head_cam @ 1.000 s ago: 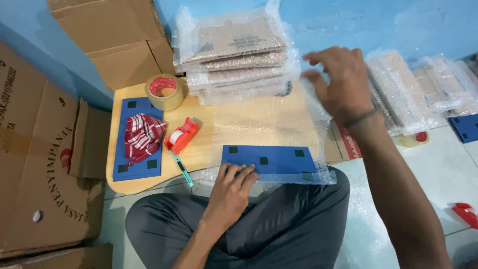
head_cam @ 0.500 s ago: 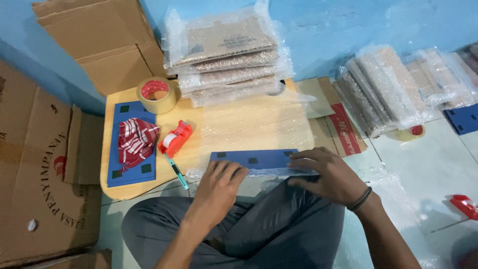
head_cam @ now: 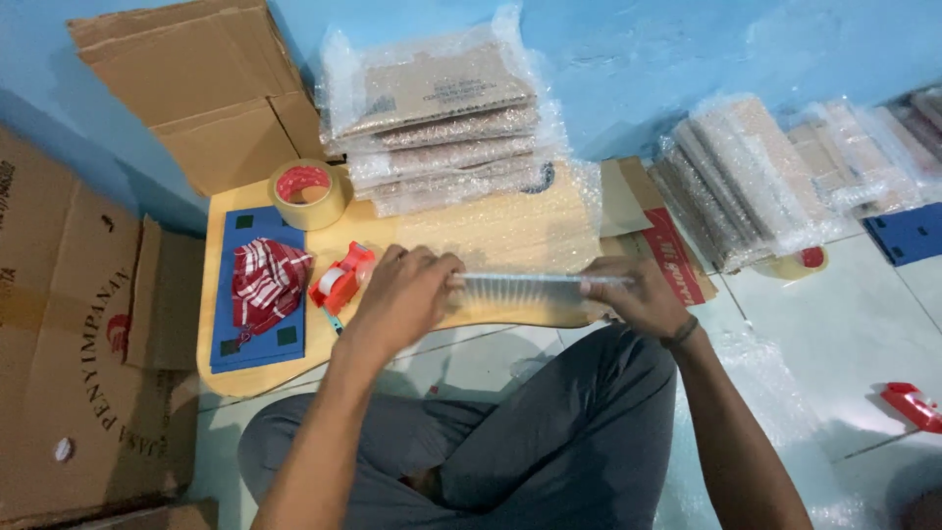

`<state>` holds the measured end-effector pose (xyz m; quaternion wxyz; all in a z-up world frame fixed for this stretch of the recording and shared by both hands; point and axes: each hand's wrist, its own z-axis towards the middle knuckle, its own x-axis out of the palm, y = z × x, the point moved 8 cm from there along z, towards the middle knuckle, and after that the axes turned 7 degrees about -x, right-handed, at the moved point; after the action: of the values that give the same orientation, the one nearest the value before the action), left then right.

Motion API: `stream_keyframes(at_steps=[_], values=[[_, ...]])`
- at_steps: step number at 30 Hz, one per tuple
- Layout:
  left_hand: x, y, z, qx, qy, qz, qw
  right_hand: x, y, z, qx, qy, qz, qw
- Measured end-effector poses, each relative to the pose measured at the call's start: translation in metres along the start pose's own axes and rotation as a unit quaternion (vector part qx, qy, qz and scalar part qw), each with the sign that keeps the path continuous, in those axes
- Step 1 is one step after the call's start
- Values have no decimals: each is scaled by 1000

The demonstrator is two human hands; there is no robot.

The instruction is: A person is wrapping a blue rectangular object in bubble wrap and securing it with red tape at a manual packaging station.

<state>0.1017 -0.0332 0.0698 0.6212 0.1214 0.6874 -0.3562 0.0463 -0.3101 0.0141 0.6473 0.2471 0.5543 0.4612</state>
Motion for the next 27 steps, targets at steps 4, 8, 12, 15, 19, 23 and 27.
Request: stream_keyframes(at_steps=[4, 8, 12, 15, 19, 23, 27], values=[[-5, 15, 34, -2, -16, -5, 1000, -6, -27, 11, 11, -39, -28, 999], [6, 33, 63, -34, 10, -9, 999, -8, -47, 13, 73, -63, -49, 994], [29, 49, 86, -51, 53, -10, 997, -3, -26, 12, 174, -74, -108, 976], [96, 87, 107, -85, 104, 51, 990, 3, -37, 18, 218, -22, -181, 959], [86, 68, 92, -76, 110, 13, 991, 4, -45, 11, 288, -11, -253, 923], [71, 54, 80, -58, 86, 9, 995, 6, -38, 9, 319, -23, -229, 920], [53, 46, 72, -83, 66, -31, 994, 5, -34, 11, 364, -44, -182, 912]])
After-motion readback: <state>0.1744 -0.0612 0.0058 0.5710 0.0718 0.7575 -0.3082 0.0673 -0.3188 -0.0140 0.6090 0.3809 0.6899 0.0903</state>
